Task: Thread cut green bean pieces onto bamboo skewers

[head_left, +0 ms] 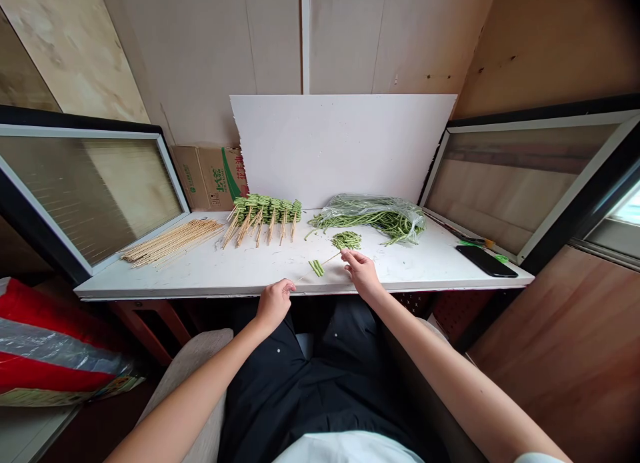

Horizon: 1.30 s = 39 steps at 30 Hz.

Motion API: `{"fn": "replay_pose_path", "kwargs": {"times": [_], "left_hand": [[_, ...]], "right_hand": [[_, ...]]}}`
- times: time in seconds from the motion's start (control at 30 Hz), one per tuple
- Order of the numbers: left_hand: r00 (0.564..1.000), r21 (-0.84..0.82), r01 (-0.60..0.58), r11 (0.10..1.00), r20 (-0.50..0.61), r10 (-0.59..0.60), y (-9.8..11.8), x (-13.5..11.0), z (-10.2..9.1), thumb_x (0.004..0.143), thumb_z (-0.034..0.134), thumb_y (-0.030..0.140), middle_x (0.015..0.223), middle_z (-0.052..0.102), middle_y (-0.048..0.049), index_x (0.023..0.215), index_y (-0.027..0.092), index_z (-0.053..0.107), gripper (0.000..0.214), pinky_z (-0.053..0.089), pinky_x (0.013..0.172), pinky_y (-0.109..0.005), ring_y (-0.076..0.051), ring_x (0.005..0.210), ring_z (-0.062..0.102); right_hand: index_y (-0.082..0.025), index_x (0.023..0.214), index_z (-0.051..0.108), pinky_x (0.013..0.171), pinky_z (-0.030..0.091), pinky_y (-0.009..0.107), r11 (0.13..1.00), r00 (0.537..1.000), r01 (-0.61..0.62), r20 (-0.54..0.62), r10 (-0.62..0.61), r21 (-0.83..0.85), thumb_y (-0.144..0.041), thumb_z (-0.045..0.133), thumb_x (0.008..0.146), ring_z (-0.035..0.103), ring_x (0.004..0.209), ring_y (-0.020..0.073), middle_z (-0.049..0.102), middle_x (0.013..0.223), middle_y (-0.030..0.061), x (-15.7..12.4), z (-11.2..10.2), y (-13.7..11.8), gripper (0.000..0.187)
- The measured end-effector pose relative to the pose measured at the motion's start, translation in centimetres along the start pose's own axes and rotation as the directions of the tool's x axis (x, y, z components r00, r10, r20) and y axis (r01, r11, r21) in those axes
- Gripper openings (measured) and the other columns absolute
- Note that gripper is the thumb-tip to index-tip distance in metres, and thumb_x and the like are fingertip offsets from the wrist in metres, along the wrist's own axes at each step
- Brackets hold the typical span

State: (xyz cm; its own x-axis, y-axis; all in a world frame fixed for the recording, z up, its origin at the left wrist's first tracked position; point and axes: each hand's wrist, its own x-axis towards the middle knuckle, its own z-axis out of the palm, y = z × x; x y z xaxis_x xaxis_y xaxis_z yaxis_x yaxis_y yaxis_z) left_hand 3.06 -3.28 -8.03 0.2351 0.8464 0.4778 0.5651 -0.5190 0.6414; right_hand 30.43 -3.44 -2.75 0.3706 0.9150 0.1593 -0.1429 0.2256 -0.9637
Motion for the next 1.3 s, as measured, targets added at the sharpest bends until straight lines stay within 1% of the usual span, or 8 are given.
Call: {"fn": "replay_pose_path", "kwargs": {"times": [0.23, 0.33, 0.53, 0.67, 1.0, 1.1, 1.2, 1.3], "left_hand": [[1.000, -0.014, 0.000, 1.000, -0.029, 0.000, -0.1, 0.1, -0.4, 0.089, 0.052, 0.006, 0.082, 0.079, -0.0052, 0.085, 0.019, 0.075, 0.027, 0.052, 0.072, -0.028, -0.018, 0.073, 0.072], [1.000, -0.025, -0.015, 1.000, -0.026, 0.014, 0.6, 0.0, -0.3, 0.090, 0.052, 0.007, 0.082, 0.078, -0.0051, 0.085, 0.019, 0.075, 0.026, 0.051, 0.070, -0.027, -0.018, 0.071, 0.070], [0.999, -0.070, -0.034, 0.997, -0.045, 0.030, 2.1, -0.5, 0.1, 0.097, 0.049, 0.013, 0.072, 0.073, -0.0040, 0.084, 0.018, 0.073, 0.028, 0.046, 0.066, -0.025, -0.016, 0.065, 0.066], [0.998, -0.054, -0.040, 0.998, -0.054, 0.038, 1.9, -0.5, 0.0, 0.097, 0.049, 0.014, 0.072, 0.072, -0.0033, 0.085, 0.018, 0.073, 0.027, 0.045, 0.065, -0.025, -0.015, 0.063, 0.064], [0.997, -0.012, -0.049, 0.999, -0.063, 0.048, 1.4, -0.2, -0.4, 0.094, 0.050, 0.010, 0.076, 0.074, -0.0039, 0.087, 0.019, 0.073, 0.026, 0.045, 0.066, -0.026, -0.017, 0.066, 0.066], [0.996, -0.009, -0.045, 0.999, -0.076, 0.045, 1.2, 0.0, -0.5, 0.096, 0.050, 0.012, 0.072, 0.072, -0.0028, 0.087, 0.020, 0.073, 0.025, 0.045, 0.065, -0.025, -0.016, 0.063, 0.064], [0.993, -0.013, -0.031, 0.999, -0.116, 0.029, 0.8, 0.5, -1.0, 0.100, 0.050, 0.020, 0.067, 0.069, -0.0020, 0.087, 0.020, 0.073, 0.027, 0.044, 0.064, -0.025, -0.016, 0.060, 0.063], [0.988, -0.025, -0.007, 1.000, -0.156, 0.003, 0.3, 1.0, -1.6, 0.103, 0.047, 0.027, 0.064, 0.067, -0.0017, 0.086, 0.019, 0.073, 0.031, 0.043, 0.062, -0.026, -0.016, 0.058, 0.062]], "right_hand": [[-0.021, 0.088, 0.082, 0.072, 0.048, 0.033, 0.997, 0.998, 0.063, 0.002, -0.063, -0.034, -0.068, 0.087, 0.068, 0.065, 0.088, 0.0246, 0.076, 0.091, 0.0082, -0.8, 0.6, -0.1, 0.051], [-0.021, 0.084, 0.081, 0.080, 0.050, 0.035, 0.993, 0.993, 0.112, 0.030, -0.111, -0.043, -0.066, 0.088, 0.068, 0.066, 0.094, 0.0265, 0.078, 0.093, 0.0081, -2.0, 1.5, -0.1, 0.048], [-0.021, 0.084, 0.081, 0.089, 0.050, 0.037, 0.994, 0.989, 0.114, 0.099, -0.113, 0.000, -0.061, 0.089, 0.072, 0.067, 0.094, 0.0263, 0.078, 0.093, 0.0074, -4.3, 3.5, -0.3, 0.041], [-0.021, 0.080, 0.080, 0.089, 0.049, 0.037, 0.996, 0.992, 0.093, 0.084, -0.091, -0.018, -0.061, 0.089, 0.072, 0.067, 0.092, 0.0257, 0.078, 0.091, 0.0080, -4.4, 3.5, -0.5, 0.042], [-0.022, 0.085, 0.081, 0.088, 0.050, 0.038, 0.990, 0.985, 0.109, 0.143, -0.096, -0.085, -0.060, 0.091, 0.068, 0.068, 0.095, 0.0274, 0.079, 0.097, 0.0087, -4.1, 3.3, -0.8, 0.043], [-0.023, 0.090, 0.083, 0.089, 0.050, 0.039, 0.986, 0.983, 0.116, 0.154, -0.097, -0.122, -0.064, 0.084, 0.075, 0.068, 0.100, 0.0285, 0.080, 0.101, 0.0085, -3.6, 2.9, -0.8, 0.044], [-0.024, 0.099, 0.083, 0.085, 0.049, 0.039, 0.953, 0.973, 0.188, 0.174, -0.149, -0.236, -0.066, 0.067, 0.089, 0.066, 0.107, 0.0305, 0.079, 0.107, 0.0099, -2.9, 2.2, -0.9, 0.046], [-0.026, 0.105, 0.083, 0.086, 0.047, 0.041, 0.820, 0.924, 0.370, 0.267, -0.275, -0.437, -0.057, 0.062, 0.094, 0.061, 0.110, 0.0323, 0.078, 0.109, 0.0105, -2.0, 1.6, -0.6, 0.039]]}}
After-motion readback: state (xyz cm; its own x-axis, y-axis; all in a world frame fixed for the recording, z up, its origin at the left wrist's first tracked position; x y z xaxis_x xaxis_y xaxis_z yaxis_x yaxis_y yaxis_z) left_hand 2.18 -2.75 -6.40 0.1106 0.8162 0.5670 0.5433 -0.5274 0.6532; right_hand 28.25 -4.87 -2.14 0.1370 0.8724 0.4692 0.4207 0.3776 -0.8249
